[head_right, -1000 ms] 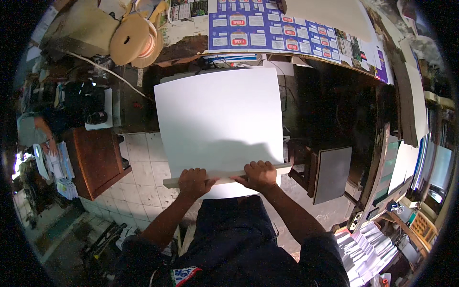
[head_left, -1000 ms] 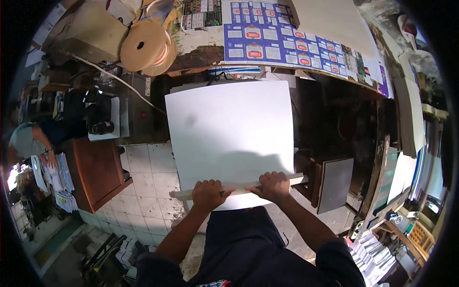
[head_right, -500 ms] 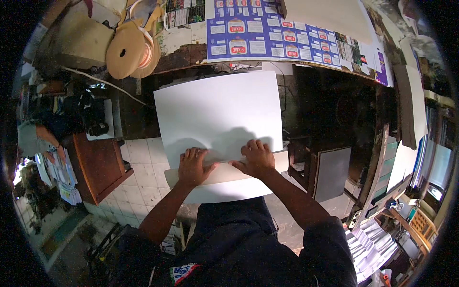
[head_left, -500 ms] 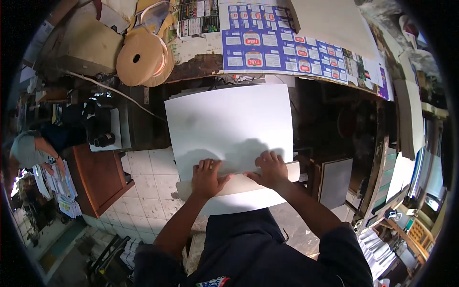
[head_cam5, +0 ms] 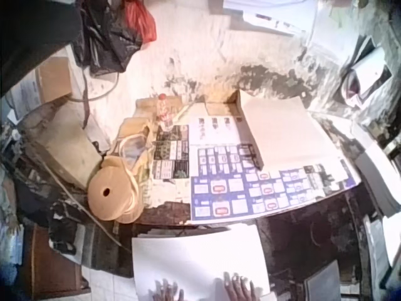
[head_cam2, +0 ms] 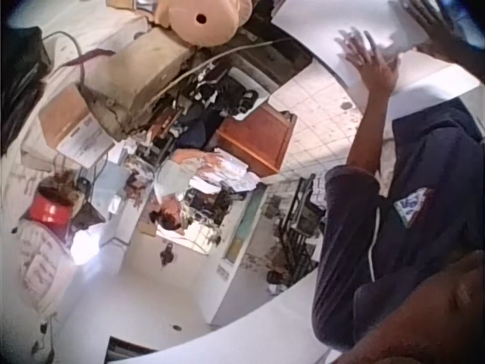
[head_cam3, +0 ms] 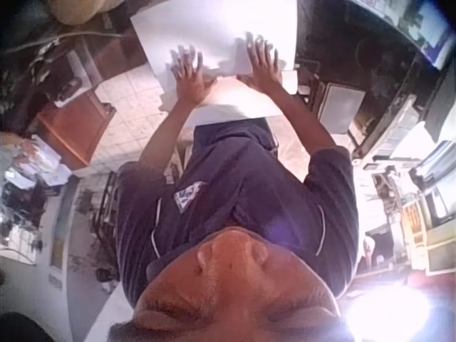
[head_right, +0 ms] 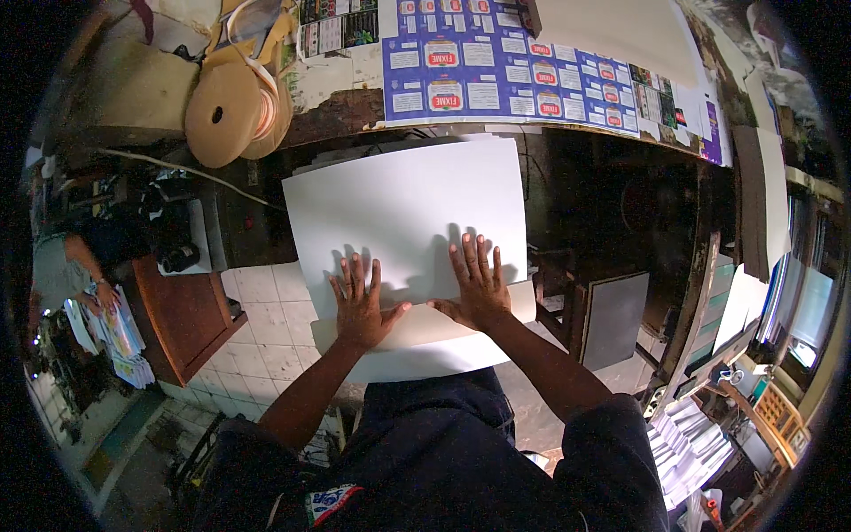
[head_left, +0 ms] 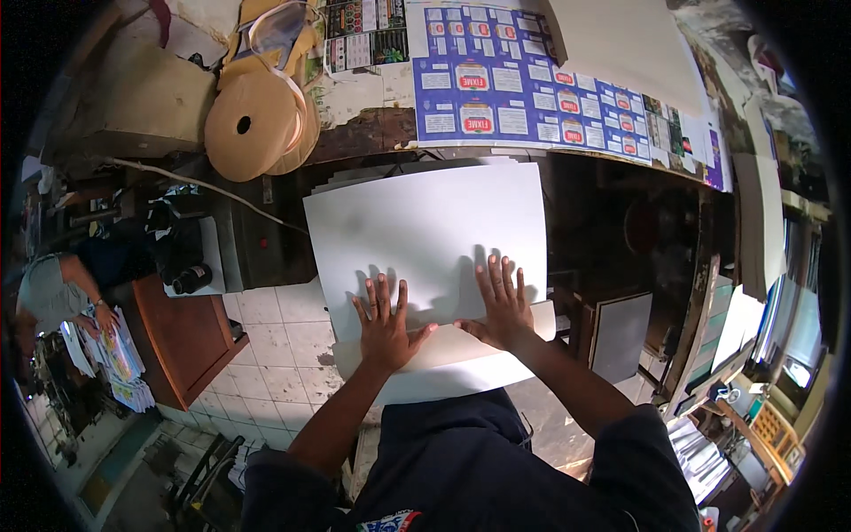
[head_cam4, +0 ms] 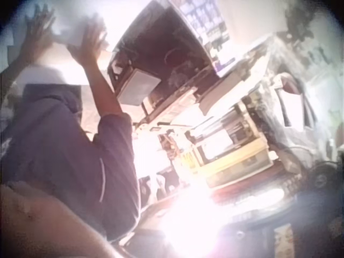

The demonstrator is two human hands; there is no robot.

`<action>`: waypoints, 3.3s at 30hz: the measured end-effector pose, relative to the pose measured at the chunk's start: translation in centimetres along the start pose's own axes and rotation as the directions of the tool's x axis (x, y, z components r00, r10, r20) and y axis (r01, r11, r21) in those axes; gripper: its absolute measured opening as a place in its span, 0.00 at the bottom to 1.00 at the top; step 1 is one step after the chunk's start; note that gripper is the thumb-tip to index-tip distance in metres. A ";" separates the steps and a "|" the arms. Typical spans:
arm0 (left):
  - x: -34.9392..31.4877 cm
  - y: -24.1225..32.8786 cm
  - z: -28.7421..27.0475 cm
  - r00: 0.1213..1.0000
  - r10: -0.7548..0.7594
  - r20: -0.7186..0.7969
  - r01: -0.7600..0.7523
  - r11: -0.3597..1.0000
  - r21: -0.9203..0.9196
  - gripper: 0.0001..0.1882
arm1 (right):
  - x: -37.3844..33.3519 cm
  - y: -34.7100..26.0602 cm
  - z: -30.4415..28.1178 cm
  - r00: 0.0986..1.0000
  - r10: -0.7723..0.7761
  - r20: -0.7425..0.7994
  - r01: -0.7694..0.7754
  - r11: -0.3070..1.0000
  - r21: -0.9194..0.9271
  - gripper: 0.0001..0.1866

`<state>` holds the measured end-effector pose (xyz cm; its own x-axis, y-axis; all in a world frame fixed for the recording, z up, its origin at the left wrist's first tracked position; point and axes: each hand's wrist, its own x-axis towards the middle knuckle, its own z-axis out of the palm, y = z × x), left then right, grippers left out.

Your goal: The person bundles paper sheets by aligning them on a table, rolling the stack tightly by hand, and securing it with tape from a dispenser.

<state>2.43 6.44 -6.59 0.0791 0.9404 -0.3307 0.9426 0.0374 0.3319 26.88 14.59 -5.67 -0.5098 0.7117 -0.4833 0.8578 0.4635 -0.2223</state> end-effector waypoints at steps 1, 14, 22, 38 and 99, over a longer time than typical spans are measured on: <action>0.1 -0.1 0.2 1.000 -0.005 0.004 0.005 1.000 -0.010 0.54 | 0.1 0.1 0.0 1.000 -0.005 0.007 0.005 1.000 0.010 0.63; -1.7 0.7 -1.4 0.998 0.056 -0.026 -0.059 0.991 -0.120 0.36 | -1.3 -1.0 -2.8 0.979 0.008 0.202 -0.044 0.984 0.174 0.48; -6.3 4.8 -10.9 0.975 0.144 -0.168 -0.141 0.990 0.028 0.34 | -8.9 -3.5 -11.4 0.960 -0.167 -0.225 0.159 0.986 -0.055 0.35; 7.8 -5.1 -15.9 0.970 -0.120 0.213 0.134 0.990 -0.054 0.44 | 8.0 -5.7 -16.2 0.984 0.017 0.177 -0.035 0.995 0.097 0.46; -6.7 -15.5 1.5 0.878 -0.472 -0.082 0.333 0.723 -0.605 0.42 | -0.7 7.7 5.5 0.838 0.396 -0.375 -0.135 0.818 0.560 0.28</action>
<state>-12.23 -0.95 -10.86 -0.4019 0.8354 -0.3748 0.5120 0.5444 0.6644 34.21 14.76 -11.70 -0.1129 0.9779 -0.1758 0.8072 -0.0129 -0.5902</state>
